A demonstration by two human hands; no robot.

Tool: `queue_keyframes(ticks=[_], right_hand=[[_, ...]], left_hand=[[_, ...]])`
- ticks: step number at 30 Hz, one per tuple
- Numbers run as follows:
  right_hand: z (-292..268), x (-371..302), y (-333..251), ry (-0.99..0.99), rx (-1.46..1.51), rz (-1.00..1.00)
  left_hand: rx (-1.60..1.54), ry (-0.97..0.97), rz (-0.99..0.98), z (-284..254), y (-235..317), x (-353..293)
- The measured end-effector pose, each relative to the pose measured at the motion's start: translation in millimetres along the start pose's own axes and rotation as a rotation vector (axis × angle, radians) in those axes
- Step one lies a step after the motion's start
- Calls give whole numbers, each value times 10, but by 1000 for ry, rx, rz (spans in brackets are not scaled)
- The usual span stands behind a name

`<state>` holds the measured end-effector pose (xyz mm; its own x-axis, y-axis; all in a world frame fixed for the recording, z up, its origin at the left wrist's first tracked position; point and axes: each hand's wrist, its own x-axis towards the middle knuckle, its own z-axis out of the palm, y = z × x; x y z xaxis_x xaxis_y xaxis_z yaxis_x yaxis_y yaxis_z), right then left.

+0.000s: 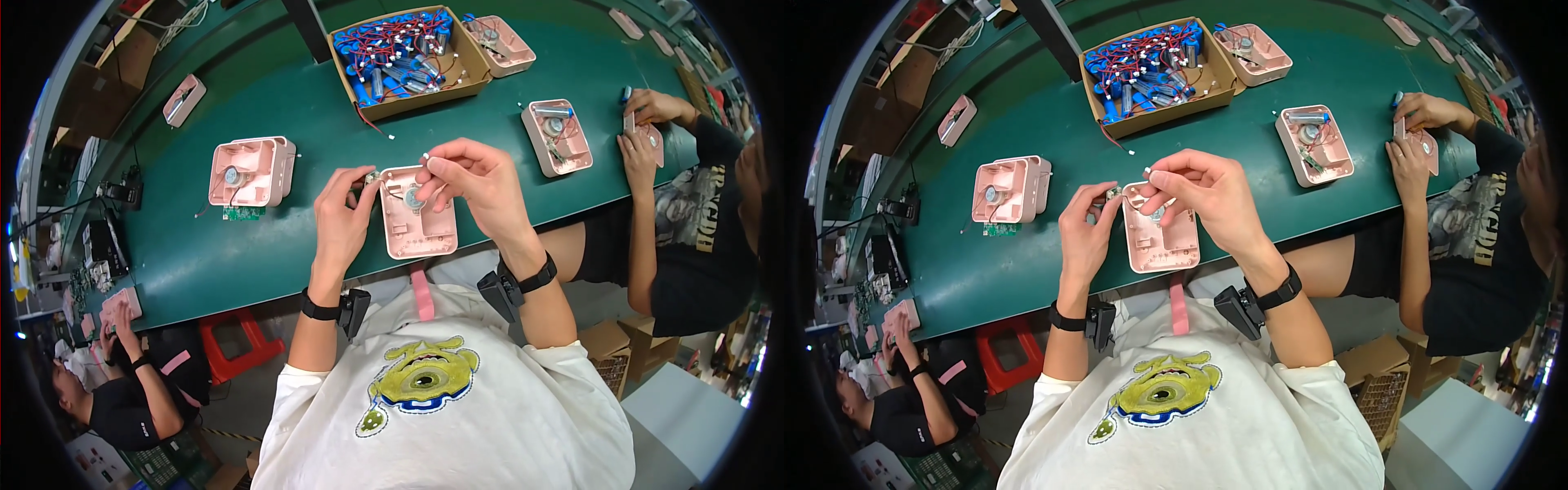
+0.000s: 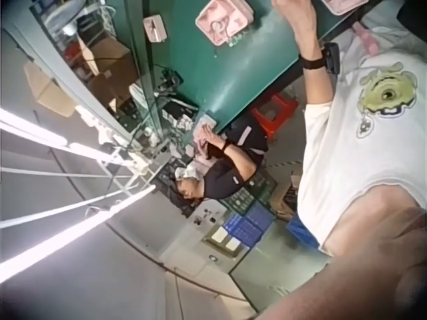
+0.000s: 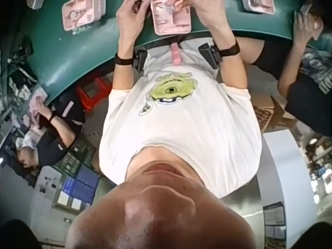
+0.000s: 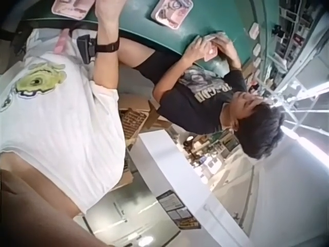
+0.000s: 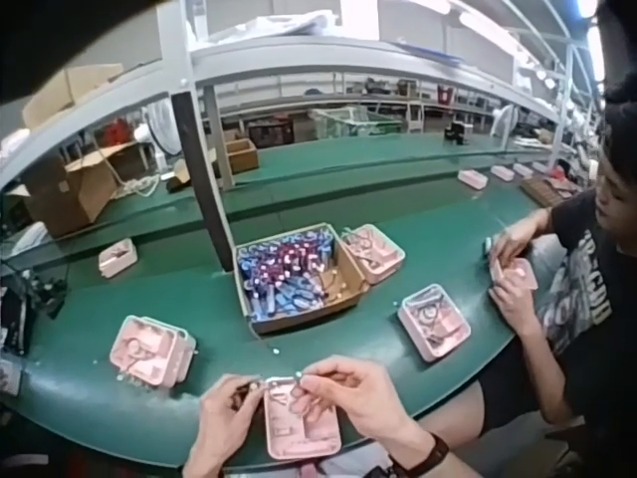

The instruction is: The person picks up a battery from a box, places it into a pink plastic housing, and connects the battery wire to a circuit board. This process is repeated for several housings before they are set aside on the assembly line.

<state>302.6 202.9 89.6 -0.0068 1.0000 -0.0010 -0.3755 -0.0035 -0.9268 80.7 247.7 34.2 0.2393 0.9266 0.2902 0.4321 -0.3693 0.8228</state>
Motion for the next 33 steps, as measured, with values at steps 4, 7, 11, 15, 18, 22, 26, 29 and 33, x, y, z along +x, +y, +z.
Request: queue_keyframes(ticks=[4, 7, 11, 15, 18, 22, 26, 29, 33], right_hand=[[10, -15, -3, -18, 15, 21], [23, -35, 14, -28, 13, 39], [45, -50, 8, 14, -13, 44], [25, -51, -9, 94, -118, 17], [-8, -23, 56, 180, -369, -1], [14, -20, 139, 195, -682, -125], [55, -12, 272, 161, -986, -205], [198, -60, 393, 100, -1127, -270], [310, -35, 445, 60, -1187, -340]], left_hand=[[-72, 9, -42, 27, -3, -10], [-108, 0, -88, 20, 16, -63], [-132, 4, -103, 34, 44, -82], [-136, 11, -96, 41, 15, -108], [-146, 26, -101, 61, 6, -140], [-176, 72, -119, 114, 34, -173], [-217, 124, -125, 186, 53, -244], [-242, 175, -108, 232, 47, -307], [-272, 201, -117, 251, 56, -361]])
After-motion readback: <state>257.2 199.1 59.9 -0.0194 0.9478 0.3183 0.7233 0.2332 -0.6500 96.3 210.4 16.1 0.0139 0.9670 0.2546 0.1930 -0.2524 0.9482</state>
